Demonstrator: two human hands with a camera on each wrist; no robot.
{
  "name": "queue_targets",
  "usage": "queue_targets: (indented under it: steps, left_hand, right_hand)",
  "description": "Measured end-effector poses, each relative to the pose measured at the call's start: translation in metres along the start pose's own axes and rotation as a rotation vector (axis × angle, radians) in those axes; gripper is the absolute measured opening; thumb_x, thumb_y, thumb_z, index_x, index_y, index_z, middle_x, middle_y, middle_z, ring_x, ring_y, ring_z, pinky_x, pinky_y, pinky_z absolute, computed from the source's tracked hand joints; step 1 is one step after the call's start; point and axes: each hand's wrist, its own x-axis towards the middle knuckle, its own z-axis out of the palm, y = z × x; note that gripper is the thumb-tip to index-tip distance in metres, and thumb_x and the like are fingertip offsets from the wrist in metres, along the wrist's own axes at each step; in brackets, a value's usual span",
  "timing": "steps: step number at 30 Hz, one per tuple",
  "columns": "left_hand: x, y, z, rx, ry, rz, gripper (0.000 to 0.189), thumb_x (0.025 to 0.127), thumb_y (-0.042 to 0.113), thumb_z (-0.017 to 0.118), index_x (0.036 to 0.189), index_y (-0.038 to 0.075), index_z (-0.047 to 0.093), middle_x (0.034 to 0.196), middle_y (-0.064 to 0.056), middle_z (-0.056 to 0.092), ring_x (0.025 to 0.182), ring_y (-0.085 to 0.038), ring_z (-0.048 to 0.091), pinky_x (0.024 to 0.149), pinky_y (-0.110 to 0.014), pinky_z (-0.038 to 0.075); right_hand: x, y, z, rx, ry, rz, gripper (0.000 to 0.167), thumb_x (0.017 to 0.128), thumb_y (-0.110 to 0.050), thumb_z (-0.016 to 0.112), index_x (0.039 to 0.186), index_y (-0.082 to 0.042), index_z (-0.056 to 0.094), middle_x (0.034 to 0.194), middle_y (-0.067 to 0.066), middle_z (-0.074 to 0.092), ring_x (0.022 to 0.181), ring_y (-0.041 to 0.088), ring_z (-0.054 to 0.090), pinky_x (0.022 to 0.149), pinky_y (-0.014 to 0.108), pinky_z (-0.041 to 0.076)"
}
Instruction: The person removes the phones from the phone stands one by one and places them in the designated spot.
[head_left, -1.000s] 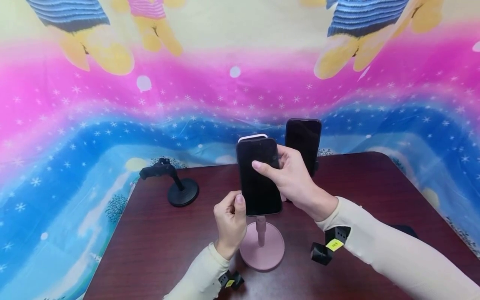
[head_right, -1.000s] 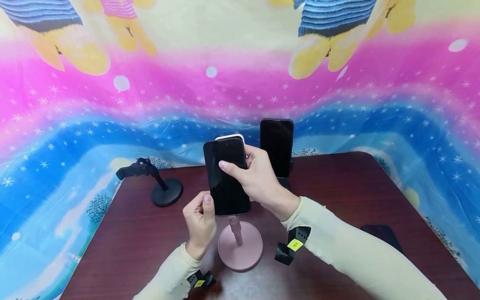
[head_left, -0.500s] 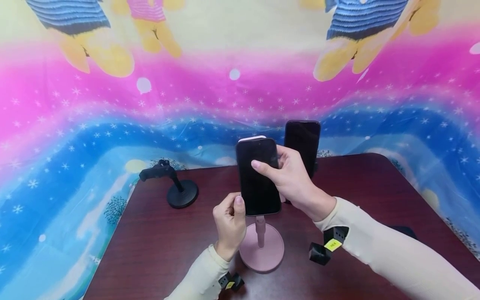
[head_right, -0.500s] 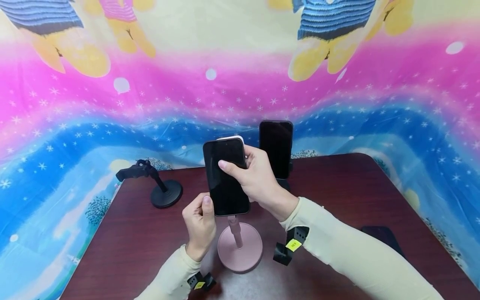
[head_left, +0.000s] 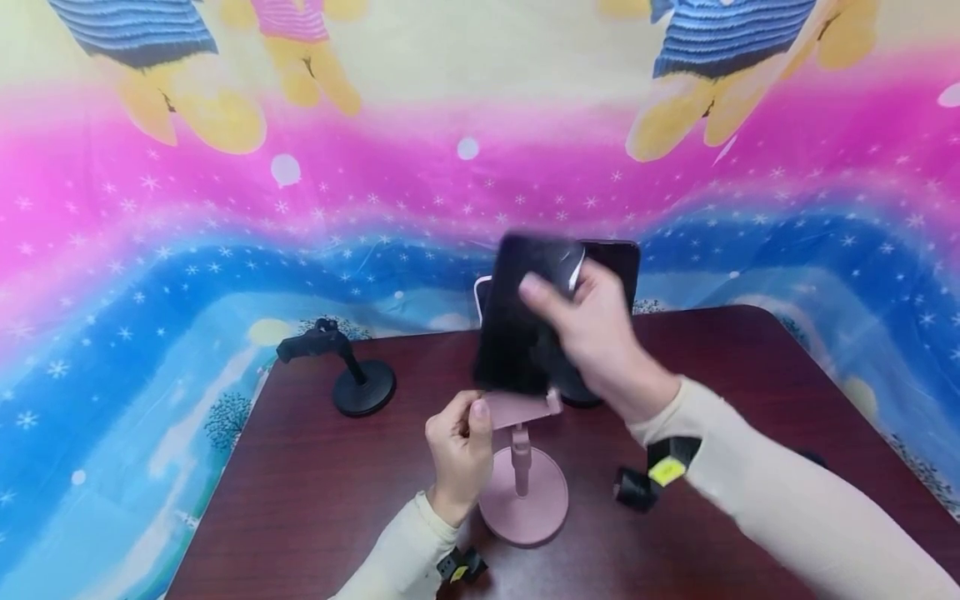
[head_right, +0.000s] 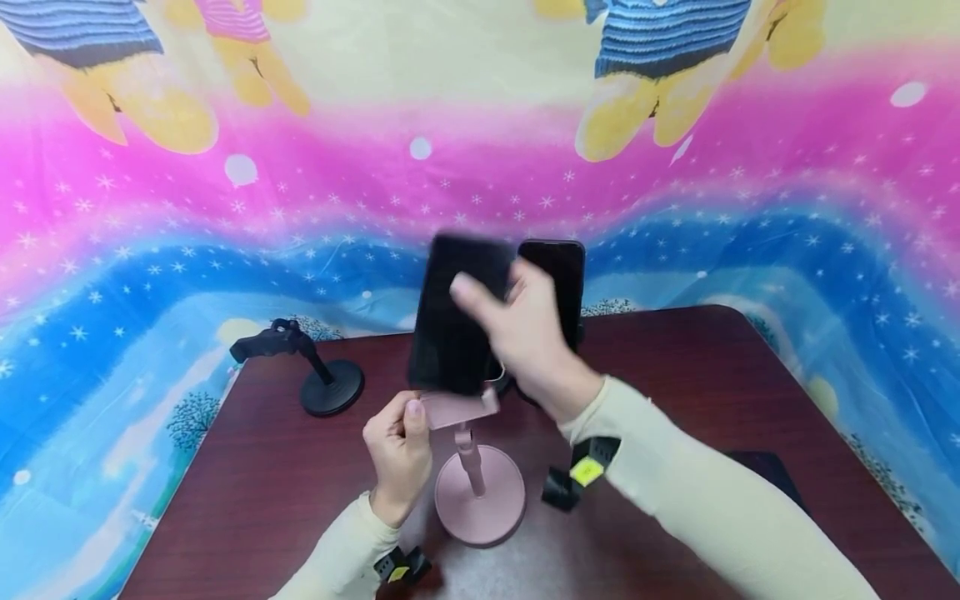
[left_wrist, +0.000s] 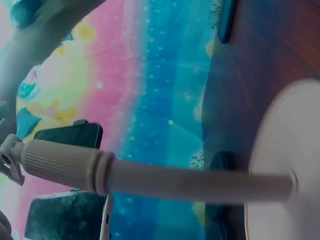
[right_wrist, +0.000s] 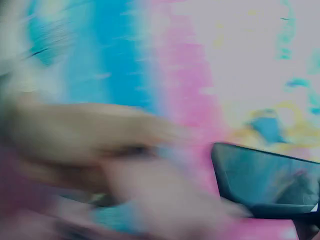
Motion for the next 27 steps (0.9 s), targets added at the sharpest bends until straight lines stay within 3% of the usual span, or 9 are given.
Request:
queue_targets:
  steps: [3,6,11,17,27]
  left_hand:
    - [-0.005,0.008,-0.004,-0.017,0.001,0.031,0.029,0.103,0.012,0.052,0.085,-0.004,0.068,0.054,-0.010,0.060,0.048,0.000,0.042,0.041,-0.012,0.035]
    - [-0.007,0.013,-0.006,-0.024,-0.006,0.007,0.026,0.102,0.012,0.054,0.088,-0.003,0.069,0.056,-0.011,0.062,0.048,0.002,0.041,0.041,-0.010,0.033]
    - [-0.005,0.012,-0.006,-0.048,-0.028,-0.047,0.016,0.097,0.002,0.056,0.090,-0.004,0.069,0.060,-0.014,0.066,0.054,0.006,0.043,0.041,-0.010,0.031]
    - [-0.005,0.014,-0.006,-0.044,-0.035,-0.060,0.014,0.097,0.002,0.057,0.092,-0.003,0.069,0.064,-0.015,0.068,0.055,0.005,0.045,0.043,-0.009,0.031]
    - [-0.002,0.018,-0.009,-0.081,-0.100,-0.102,0.009,0.094,-0.004,0.058,0.094,-0.004,0.067,0.068,-0.017,0.070,0.060,0.006,0.049,0.042,-0.011,0.034]
  right_hand:
    - [0.019,-0.022,-0.007,0.109,0.100,-0.119,0.022,0.096,-0.006,0.067,0.117,-0.009,0.066,0.099,-0.002,0.076,0.089,0.011,0.075,0.081,0.028,0.062]
    - [0.024,-0.037,-0.015,0.143,0.093,-0.173,0.026,0.095,-0.008,0.068,0.121,-0.009,0.066,0.105,0.000,0.076,0.095,0.012,0.074,0.084,0.027,0.061]
    - [0.014,-0.041,-0.023,0.139,0.058,-0.099,0.028,0.095,-0.010,0.069,0.122,-0.009,0.063,0.102,0.001,0.077,0.090,0.013,0.076,0.081,0.028,0.062]
    - [0.005,-0.044,-0.024,0.101,0.023,-0.038,0.035,0.094,-0.013,0.071,0.128,-0.008,0.060,0.106,0.001,0.076,0.092,0.014,0.076,0.080,0.029,0.062]
    - [-0.014,-0.051,-0.041,-0.041,-0.044,0.042,0.035,0.095,-0.015,0.071,0.128,-0.009,0.060,0.110,-0.001,0.074,0.094,0.012,0.076,0.079,0.026,0.062]
